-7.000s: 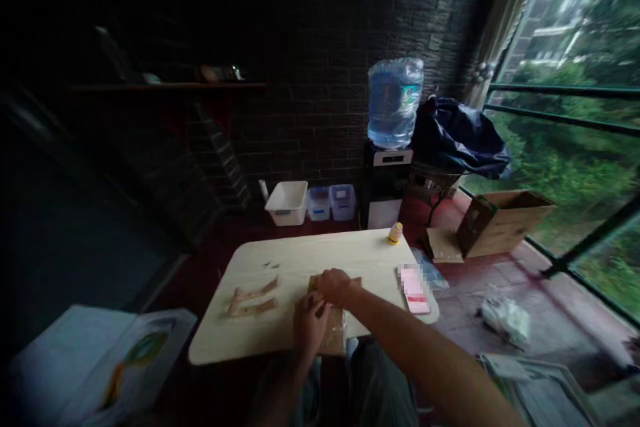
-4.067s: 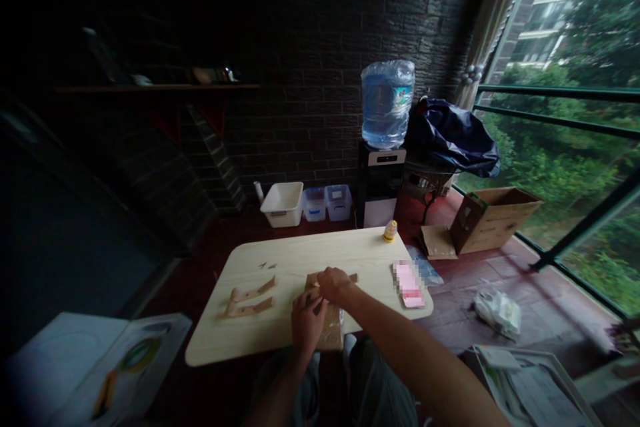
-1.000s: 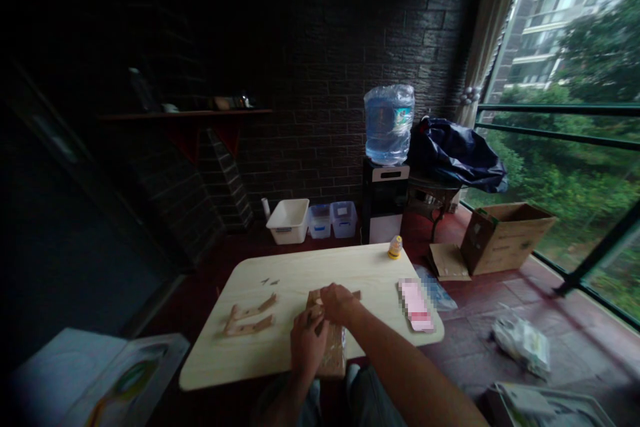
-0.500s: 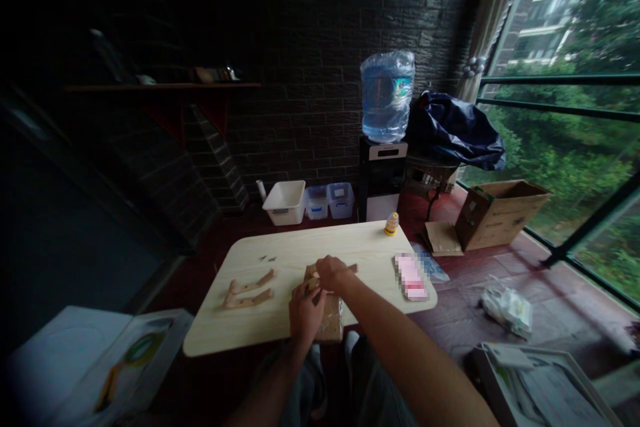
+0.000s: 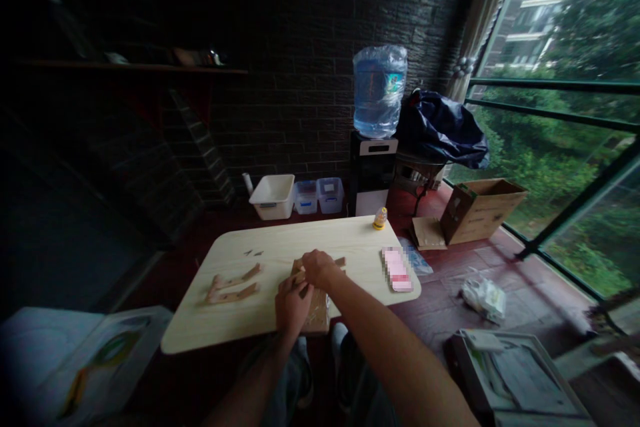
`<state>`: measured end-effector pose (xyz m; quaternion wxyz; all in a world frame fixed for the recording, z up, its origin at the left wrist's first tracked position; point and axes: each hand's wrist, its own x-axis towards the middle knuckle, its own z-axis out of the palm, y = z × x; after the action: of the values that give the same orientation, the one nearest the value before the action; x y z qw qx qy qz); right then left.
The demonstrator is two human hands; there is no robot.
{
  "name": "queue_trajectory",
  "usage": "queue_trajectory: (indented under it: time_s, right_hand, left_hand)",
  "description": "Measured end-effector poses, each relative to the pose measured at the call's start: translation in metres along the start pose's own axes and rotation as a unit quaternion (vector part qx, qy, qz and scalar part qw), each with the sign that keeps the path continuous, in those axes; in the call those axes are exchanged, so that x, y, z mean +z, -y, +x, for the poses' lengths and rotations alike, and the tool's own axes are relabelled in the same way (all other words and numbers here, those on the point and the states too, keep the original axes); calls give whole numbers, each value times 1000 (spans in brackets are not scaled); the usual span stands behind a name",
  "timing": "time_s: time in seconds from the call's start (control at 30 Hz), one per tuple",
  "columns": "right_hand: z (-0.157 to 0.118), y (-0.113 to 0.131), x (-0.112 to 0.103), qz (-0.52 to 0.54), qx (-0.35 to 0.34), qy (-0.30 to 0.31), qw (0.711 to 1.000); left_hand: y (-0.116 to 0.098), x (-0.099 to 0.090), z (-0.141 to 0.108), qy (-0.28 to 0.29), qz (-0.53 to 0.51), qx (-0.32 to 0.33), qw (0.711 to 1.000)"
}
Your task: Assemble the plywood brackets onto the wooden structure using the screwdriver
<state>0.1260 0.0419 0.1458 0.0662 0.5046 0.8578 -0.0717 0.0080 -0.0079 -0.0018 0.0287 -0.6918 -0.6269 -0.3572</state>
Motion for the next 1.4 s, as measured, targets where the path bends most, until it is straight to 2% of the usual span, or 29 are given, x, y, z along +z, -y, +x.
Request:
queue_trajectory:
  time_s: [0.3,0.5,0.9,1.17,1.4]
  right_hand:
    - [7,-10,20,25,20,0,999]
    - [8,-11,23,38,33,9,999]
    - [6,-10,18,31,35,14,999]
    - [10,1,15,31,61,8,998]
    - [3,7,-5,41,81,45,995]
  left_hand:
    - [-2,2,0,2,4,-2,1000]
    - [2,7,-3,-2,1,-10,1000]
    - [0,1,-2,10,-18,-13,1000]
    - [-1,-4,-1,21,-7,-21,1000]
    - [-1,-7,-2,13,-9,-21,1000]
